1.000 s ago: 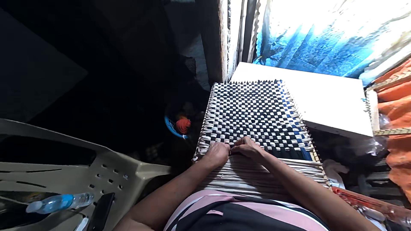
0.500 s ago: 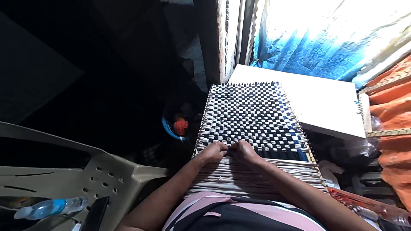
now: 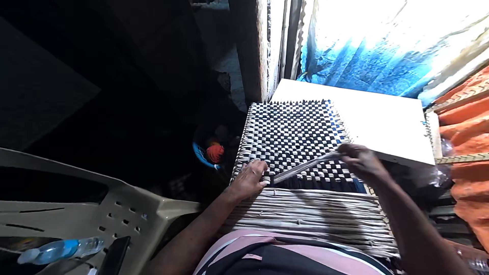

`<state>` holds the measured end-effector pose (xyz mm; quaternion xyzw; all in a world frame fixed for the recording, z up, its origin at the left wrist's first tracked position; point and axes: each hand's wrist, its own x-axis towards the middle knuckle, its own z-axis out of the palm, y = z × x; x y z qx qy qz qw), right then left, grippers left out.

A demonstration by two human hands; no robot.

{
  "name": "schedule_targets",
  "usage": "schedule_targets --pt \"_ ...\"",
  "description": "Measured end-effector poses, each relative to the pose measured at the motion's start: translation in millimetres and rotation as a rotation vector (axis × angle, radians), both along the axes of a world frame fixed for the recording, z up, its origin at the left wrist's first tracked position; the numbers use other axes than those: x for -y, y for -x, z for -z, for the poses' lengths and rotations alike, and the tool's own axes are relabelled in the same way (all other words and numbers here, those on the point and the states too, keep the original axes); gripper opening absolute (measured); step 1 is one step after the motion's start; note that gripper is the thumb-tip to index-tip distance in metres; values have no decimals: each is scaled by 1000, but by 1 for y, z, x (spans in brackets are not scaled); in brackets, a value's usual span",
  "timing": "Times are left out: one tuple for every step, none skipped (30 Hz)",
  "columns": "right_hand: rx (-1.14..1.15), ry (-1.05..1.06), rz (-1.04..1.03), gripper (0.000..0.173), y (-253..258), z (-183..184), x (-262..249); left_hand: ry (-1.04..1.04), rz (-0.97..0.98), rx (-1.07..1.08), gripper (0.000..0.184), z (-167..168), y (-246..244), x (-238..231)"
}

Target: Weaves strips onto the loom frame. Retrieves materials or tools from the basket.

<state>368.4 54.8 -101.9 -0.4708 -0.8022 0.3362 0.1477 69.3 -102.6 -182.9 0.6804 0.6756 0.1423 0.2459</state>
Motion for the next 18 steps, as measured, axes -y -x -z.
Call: schedule_targets --pt "-4 -14 72 14 -25 -2 -9 13 2 32 44 0 3 0" --pt "-26 -19 133 14 -50 -2 -15 16 16 69 42 1 5 1" --pt "-53 -14 181 12 -71 1 -18 14 36 108 36 3 8 3" --pt "-73 6 212 10 -87 5 -17 11 56 138 30 5 10 3" --pt "-84 36 229 7 -99 10 -14 13 69 151 26 8 12 4" --pt "-87 67 232 6 -107 16 -10 13 72 150 23 10 12 4" --pt "-108 87 233 5 -112 22 -6 7 69 133 22 12 10 4" --pt "-148 100 231 3 -116 26 -3 0 66 105 21 14 7 3" --pt "-192 116 225 2 -118 28 0 -10 70 62 20 15 2 3" --pt "-235 131 218 1 -117 26 2 -34 81 6 19 17 -3 2" --pt "-264 136 213 4 -114 21 4 -73 92 -54 20 19 -7 0" --pt "-279 133 211 7 -109 14 7 -92 106 -108 21 20 -10 -2" --pt "-284 124 210 8 -104 6 9 -77 120 -156 23 18 -12 -5" --pt "-293 112 197 9 -99 -1 11 -39 131 -186 23 15 -12 -8" --pt "-325 107 165 10 -96 -9 12 0 143 -193 22 9 -12 -13" --pt "-384 104 115 10 -93 -17 13 18 157 -159 22 0 -11 -18" --pt "-449 105 46 11 -88 -27 15 -2 174 -69 22 -10 -11 -21" --pt "-493 102 -31 11 -81 -41 20 -71 203 66 24 -21 -11 -23"
